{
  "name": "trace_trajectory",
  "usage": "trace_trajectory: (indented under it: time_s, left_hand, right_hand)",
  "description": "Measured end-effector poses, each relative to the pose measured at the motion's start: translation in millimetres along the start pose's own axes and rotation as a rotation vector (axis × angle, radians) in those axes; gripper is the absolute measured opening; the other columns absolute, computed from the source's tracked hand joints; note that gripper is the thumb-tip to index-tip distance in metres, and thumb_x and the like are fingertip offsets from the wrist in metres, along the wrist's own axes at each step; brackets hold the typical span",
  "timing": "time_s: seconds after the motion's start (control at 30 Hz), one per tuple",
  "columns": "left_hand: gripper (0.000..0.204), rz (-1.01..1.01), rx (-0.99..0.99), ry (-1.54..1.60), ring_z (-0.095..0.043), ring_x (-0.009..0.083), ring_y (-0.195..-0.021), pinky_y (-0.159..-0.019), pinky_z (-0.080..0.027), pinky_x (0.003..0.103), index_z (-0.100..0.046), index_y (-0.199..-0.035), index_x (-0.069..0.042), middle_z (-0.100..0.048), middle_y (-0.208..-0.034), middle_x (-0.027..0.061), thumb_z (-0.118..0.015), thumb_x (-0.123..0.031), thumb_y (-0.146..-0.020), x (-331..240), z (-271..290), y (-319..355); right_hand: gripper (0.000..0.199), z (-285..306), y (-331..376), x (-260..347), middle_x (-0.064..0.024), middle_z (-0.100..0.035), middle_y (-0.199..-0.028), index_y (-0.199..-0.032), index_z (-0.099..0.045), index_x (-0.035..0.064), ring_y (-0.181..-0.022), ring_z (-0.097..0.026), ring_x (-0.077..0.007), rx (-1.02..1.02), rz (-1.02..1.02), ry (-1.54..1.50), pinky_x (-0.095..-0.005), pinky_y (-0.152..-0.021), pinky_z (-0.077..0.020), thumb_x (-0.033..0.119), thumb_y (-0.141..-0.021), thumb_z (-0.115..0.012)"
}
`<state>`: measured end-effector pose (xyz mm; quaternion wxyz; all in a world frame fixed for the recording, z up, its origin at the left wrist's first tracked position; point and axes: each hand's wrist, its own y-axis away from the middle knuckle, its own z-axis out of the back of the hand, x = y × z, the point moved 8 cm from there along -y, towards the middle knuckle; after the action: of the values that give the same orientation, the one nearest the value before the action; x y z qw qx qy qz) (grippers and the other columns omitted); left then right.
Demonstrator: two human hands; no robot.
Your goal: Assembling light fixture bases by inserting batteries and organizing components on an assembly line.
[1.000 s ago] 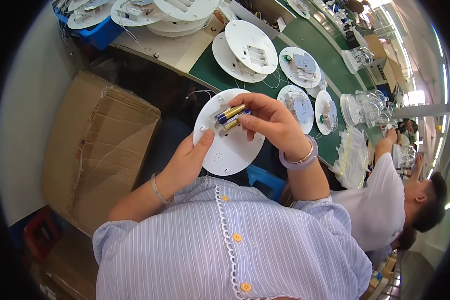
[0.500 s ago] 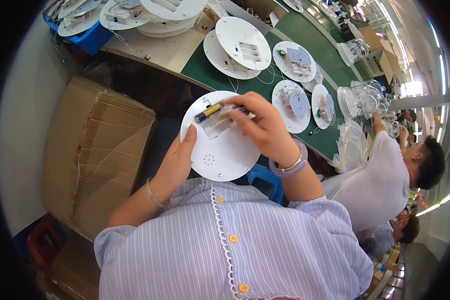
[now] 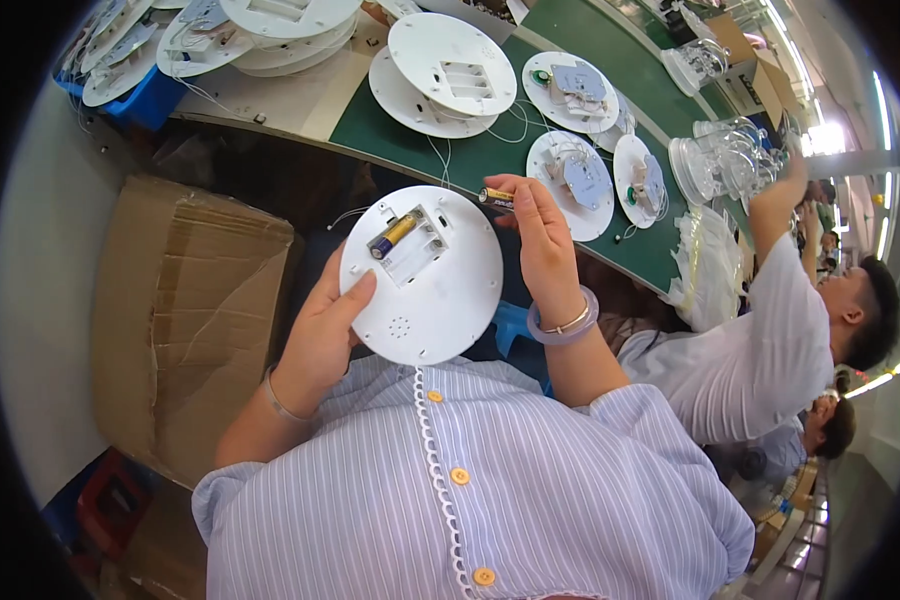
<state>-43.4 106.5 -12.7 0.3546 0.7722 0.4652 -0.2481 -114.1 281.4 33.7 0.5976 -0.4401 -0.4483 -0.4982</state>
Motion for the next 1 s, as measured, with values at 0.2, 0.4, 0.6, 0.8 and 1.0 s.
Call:
trace_trajectory:
  time_s: [0.2,0.4,0.6,0.8,1.0]
  left_hand:
    - [0.047,0.047,0.027,0.024,-0.048,0.0127,-0.098,-0.079,-0.040,0.023,-0.030,-0.124,-0.002,-0.047,-0.112,0.0094,-0.046,-0.017,-0.083,-3,3,-5]
    - [0.032,-0.021,-0.078,-0.234,-0.054,0.0087,-0.079,-0.068,-0.044,0.020,-0.049,-0.106,0.000,-0.057,-0.090,0.0059,-0.055,-0.015,-0.080,1,19,-13]
    - [0.024,-0.103,-0.102,-0.176,-0.054,0.0078,-0.071,-0.063,-0.044,0.019,-0.054,-0.097,0.001,-0.058,-0.082,0.0054,-0.056,-0.015,-0.080,2,21,-15]
    - [0.020,-0.210,-0.144,-0.378,-0.054,0.0081,-0.066,-0.058,-0.045,0.020,-0.055,-0.092,0.002,-0.059,-0.077,0.0063,-0.056,-0.013,-0.079,-3,28,-15]
    - [0.023,-0.109,-0.160,-0.355,-0.054,0.0071,-0.065,-0.057,-0.044,0.019,-0.055,-0.094,0.002,-0.059,-0.076,0.0054,-0.054,-0.016,-0.081,2,32,-18]
  right_hand:
    - [0.023,-26,23,-14,0.0012,-0.048,-0.083,-0.092,-0.049,0.0029,-0.071,-0.038,-0.0026,0.196,-0.151,-0.080,-0.0144,-0.064,-0.0332,0.022,-0.090,-0.036]
    - [0.015,-32,34,-5,-0.0041,-0.045,-0.075,-0.086,-0.047,0.0009,-0.067,-0.042,-0.0102,0.129,-0.017,0.035,-0.0205,-0.062,-0.0363,0.014,-0.087,-0.040]
    - [0.011,-40,45,10,-0.0114,-0.045,-0.088,-0.085,-0.046,-0.0009,-0.076,-0.046,-0.0201,0.139,0.123,0.150,-0.0250,-0.069,-0.0384,0.009,-0.084,-0.042]
    - [0.011,-44,50,8,-0.0129,-0.044,-0.092,-0.084,-0.048,-0.0006,-0.078,-0.047,-0.0216,0.135,0.121,0.160,-0.0249,-0.069,-0.0389,0.010,-0.083,-0.044]
    - [0.015,-40,48,36,-0.0109,-0.048,-0.099,-0.083,-0.059,0.0059,-0.085,-0.045,-0.0242,0.030,0.367,0.669,-0.0342,-0.079,-0.0349,0.011,-0.069,-0.061]
